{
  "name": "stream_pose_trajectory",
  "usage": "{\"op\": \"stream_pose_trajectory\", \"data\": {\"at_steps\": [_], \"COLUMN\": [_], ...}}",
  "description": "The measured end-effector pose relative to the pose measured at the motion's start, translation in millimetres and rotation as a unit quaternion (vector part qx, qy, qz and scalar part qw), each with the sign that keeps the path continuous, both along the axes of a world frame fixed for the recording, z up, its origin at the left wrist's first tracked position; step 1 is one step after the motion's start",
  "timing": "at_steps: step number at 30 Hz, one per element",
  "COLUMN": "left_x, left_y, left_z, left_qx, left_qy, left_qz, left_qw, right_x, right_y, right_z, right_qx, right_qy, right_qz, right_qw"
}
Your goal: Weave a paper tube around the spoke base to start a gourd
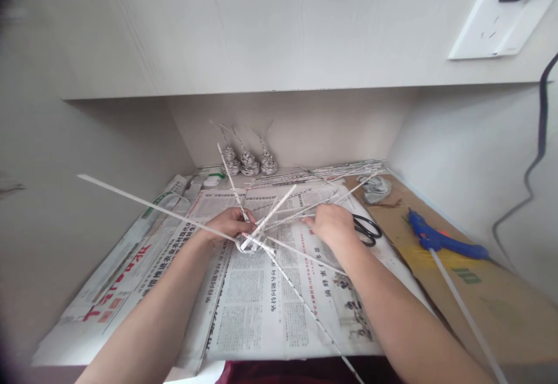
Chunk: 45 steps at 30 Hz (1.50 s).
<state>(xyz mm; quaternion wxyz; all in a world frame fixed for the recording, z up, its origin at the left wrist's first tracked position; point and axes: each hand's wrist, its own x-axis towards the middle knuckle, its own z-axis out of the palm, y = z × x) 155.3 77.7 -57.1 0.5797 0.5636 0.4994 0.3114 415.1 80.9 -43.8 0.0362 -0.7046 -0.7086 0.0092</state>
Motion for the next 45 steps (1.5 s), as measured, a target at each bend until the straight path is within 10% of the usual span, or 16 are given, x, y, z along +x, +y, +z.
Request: {"op": "stream_pose_trajectory", "data": {"at_steps": [6,12,18,27,36,45], "left_x": [4,9,21,26,22,22], "left_y": [0,-2,-8,-11,-11,-13], "left_z": [-0.4,-2.6,-7.2,-4.5,-4.4,-2.2], "left_qx": [-0.002,0.031,0.045,0.039,0.077,0.073], "left_qy": [-0.008,-0.011,-0.001,-0.07,-0.035,0.021], "left_qz": [0.015,-0.015,-0.019,-0.022,-0.11,-0.155], "left_qw": [1.0,0.999,0.999,0.997,0.99,0.985], "right_x": [-7,-41,-55,-56,-45,18], "right_y": [-2,-19,-24,-14,-4,22], "right_z": [-6,-22,-34,-35,-25,3], "right_qx": [0.018,-0.078,-0.074,-0.216,-0.073,0.007], "right_qy": [0.082,0.423,0.533,0.761,0.793,0.873], "right_qz": [0.08,0.205,0.14,-0.012,-0.057,0.048], "right_qw": [0.993,0.879,0.831,0.611,0.602,0.486]}}
